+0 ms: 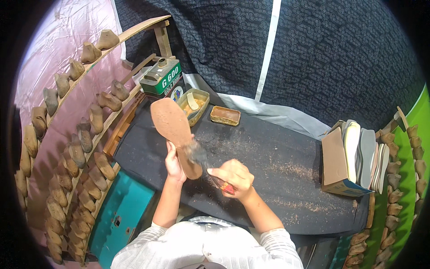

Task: Applying adhesive to the underside of shoe soles using a handheld brush.

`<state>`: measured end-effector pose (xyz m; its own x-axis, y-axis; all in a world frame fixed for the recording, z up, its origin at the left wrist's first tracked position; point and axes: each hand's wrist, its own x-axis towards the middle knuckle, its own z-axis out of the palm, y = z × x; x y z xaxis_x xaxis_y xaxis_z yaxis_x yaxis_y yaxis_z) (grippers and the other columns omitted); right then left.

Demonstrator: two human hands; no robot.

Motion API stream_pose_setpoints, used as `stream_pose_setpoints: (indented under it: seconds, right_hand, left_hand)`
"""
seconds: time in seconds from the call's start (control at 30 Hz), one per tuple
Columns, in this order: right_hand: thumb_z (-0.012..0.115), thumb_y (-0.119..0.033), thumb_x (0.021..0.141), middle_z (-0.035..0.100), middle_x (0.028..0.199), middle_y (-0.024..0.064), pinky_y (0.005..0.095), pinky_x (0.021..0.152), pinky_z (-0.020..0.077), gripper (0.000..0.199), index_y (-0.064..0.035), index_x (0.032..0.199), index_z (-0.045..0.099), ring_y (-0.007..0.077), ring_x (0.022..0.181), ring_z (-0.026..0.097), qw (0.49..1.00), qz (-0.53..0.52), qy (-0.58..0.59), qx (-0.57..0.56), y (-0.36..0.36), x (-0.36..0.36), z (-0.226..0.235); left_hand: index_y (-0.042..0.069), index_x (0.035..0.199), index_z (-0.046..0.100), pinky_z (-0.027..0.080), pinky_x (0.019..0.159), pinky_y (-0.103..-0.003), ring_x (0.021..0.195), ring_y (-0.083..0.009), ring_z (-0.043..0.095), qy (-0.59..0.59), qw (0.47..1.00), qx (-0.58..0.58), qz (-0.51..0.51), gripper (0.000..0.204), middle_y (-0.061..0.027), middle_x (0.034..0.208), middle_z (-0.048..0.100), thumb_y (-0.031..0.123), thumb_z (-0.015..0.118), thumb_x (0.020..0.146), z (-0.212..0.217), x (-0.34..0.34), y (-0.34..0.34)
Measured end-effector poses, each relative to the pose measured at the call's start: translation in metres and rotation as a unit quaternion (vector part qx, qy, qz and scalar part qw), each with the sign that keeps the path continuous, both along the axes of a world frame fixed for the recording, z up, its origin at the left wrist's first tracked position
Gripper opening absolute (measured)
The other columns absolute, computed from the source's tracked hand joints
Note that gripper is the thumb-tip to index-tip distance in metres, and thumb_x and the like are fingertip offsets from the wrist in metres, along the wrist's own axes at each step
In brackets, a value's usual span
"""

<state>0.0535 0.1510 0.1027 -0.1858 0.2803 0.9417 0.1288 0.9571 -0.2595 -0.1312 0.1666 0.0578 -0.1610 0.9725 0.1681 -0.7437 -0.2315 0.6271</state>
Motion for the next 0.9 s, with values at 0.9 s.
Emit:
stream_pose_setpoints:
  seconds: [0.9]
  right_hand:
    - [0.068, 0.0, 0.061, 0.055, 0.067, 0.0072, 0.0309, 0.056, 0.046, 0.032, -0.0036, 0.092, 0.068, 0.0209, 0.059, 0.055, 0.999, -0.018, -0.048, -0.004, 0.023, -0.013, 0.018]
  left_hand:
    - [0.012, 0.134, 0.027, 0.052, 0.077, -0.039, 0.102, -0.0249, 0.057, 0.045, 0.995, -0.011, -0.083, 0.041, -0.0117, 0.127, 0.048, 0.032, 0.031, 0.099, -0.013, -0.007, -0.018]
